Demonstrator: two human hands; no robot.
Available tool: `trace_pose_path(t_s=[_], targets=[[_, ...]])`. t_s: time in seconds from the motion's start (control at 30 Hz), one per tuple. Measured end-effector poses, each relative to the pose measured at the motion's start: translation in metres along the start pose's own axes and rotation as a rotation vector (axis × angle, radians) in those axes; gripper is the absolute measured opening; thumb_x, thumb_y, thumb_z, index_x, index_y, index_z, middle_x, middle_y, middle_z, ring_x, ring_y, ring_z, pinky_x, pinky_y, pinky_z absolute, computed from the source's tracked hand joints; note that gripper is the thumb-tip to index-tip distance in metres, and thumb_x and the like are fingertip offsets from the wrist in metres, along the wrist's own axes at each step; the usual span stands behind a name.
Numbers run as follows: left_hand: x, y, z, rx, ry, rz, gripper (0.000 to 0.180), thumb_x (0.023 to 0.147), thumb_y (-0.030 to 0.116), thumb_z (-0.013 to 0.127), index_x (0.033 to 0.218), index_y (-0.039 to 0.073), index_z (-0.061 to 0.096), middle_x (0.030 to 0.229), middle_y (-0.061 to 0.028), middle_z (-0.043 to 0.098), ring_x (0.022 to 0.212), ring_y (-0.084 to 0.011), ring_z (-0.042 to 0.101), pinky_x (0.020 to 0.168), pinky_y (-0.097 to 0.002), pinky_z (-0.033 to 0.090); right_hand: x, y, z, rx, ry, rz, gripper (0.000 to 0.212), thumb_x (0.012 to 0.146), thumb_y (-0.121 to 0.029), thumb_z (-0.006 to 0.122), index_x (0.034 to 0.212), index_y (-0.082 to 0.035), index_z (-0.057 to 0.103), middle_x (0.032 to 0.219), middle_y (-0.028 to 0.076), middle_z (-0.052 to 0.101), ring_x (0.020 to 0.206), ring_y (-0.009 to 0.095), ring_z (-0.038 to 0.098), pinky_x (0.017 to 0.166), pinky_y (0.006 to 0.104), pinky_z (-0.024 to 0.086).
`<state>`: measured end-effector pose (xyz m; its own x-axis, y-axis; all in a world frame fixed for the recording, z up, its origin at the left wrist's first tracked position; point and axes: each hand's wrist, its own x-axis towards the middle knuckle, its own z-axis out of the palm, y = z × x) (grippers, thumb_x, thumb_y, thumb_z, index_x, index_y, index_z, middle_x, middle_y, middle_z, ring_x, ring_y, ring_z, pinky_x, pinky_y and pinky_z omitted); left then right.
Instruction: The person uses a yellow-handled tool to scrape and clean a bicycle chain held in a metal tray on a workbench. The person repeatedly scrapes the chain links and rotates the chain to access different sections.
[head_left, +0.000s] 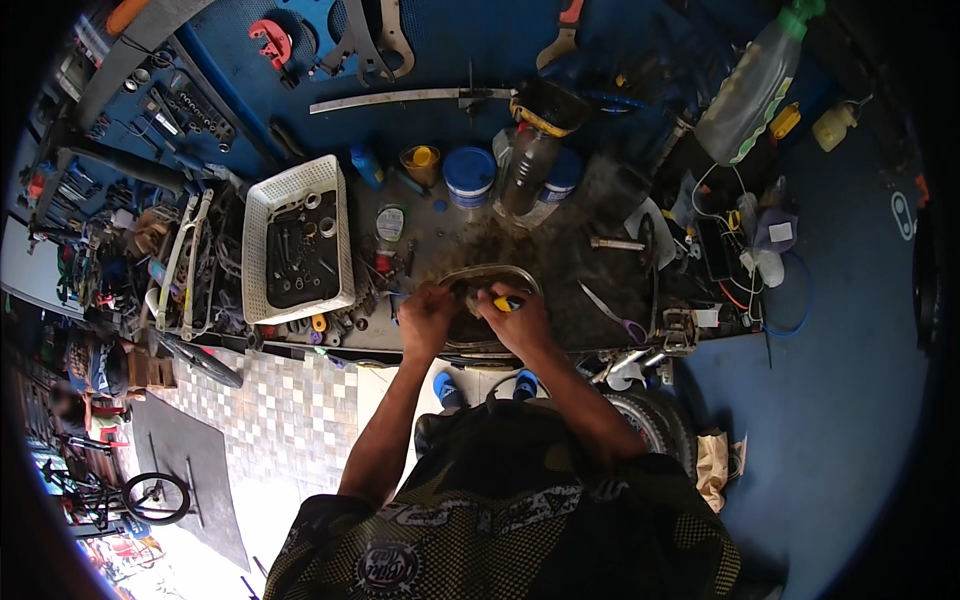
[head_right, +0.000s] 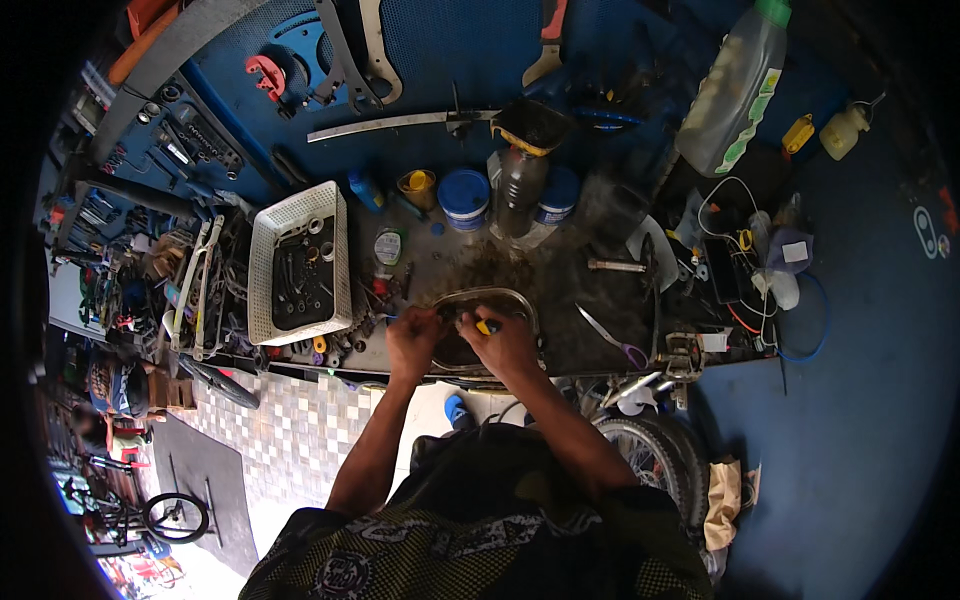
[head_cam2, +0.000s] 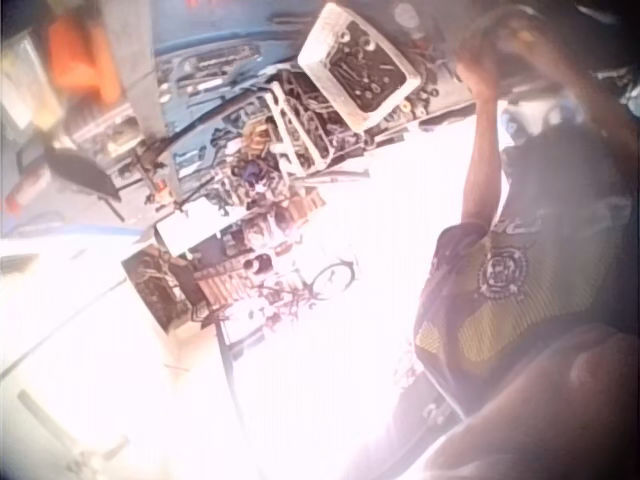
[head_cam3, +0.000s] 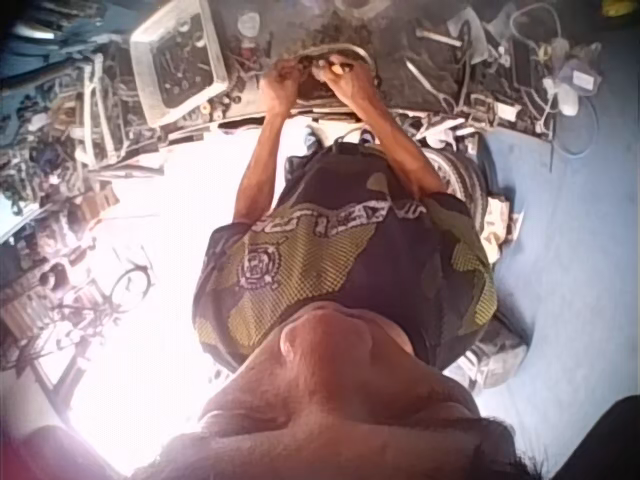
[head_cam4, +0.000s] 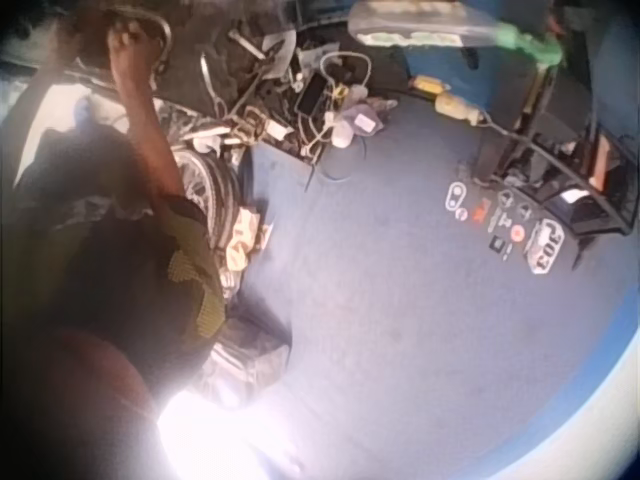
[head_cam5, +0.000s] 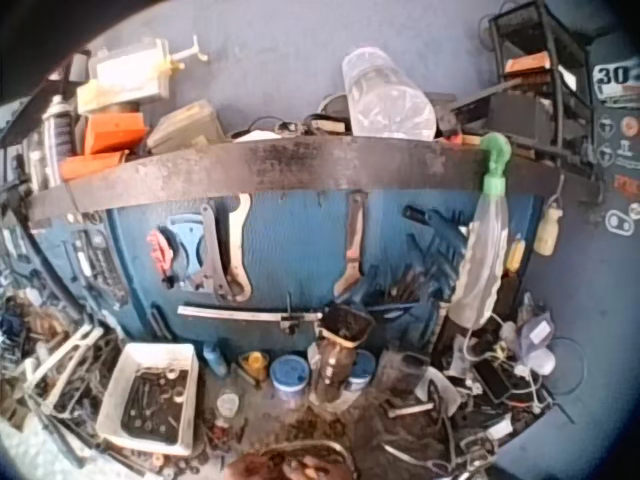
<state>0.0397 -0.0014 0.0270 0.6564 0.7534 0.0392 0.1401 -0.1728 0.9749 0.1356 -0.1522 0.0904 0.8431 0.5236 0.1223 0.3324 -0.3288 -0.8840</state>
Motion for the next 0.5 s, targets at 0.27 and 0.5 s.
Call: trace_pose_path(t_s=[0.27,0.5], targets=[[0.001,0.002,-0.002,-0.089,-0.031,0.005,0.011,0.091,0.003,0.074,0.1,-0.003,0.073,0.087,-0.0108,0.078,0.079,-0.0123,0.073,0.072,-0.0295,0.059,0.005,-0.003,0.003,-0.009,0.022,-0.112,0.029,0.097,-0.029,0.072,0.084,-0.005,0.062,0.067,0.014,0.062,0.058,0.031,0.06,0.059,0.04,0.048],[0.001,0.008,-0.007,-0.375,-0.103,-0.188,0.016,0.096,-0.003,0.067,0.112,-0.008,0.066,0.099,-0.0134,0.073,0.087,-0.0224,0.075,0.081,-0.0355,0.066,0.015,0.05,0.011,-0.008,-0.128,0.162,0.025,0.098,-0.029,0.072,0.097,-0.004,0.072,0.071,0.005,0.069,0.062,0.011,0.065,0.059,0.0306,0.052]])
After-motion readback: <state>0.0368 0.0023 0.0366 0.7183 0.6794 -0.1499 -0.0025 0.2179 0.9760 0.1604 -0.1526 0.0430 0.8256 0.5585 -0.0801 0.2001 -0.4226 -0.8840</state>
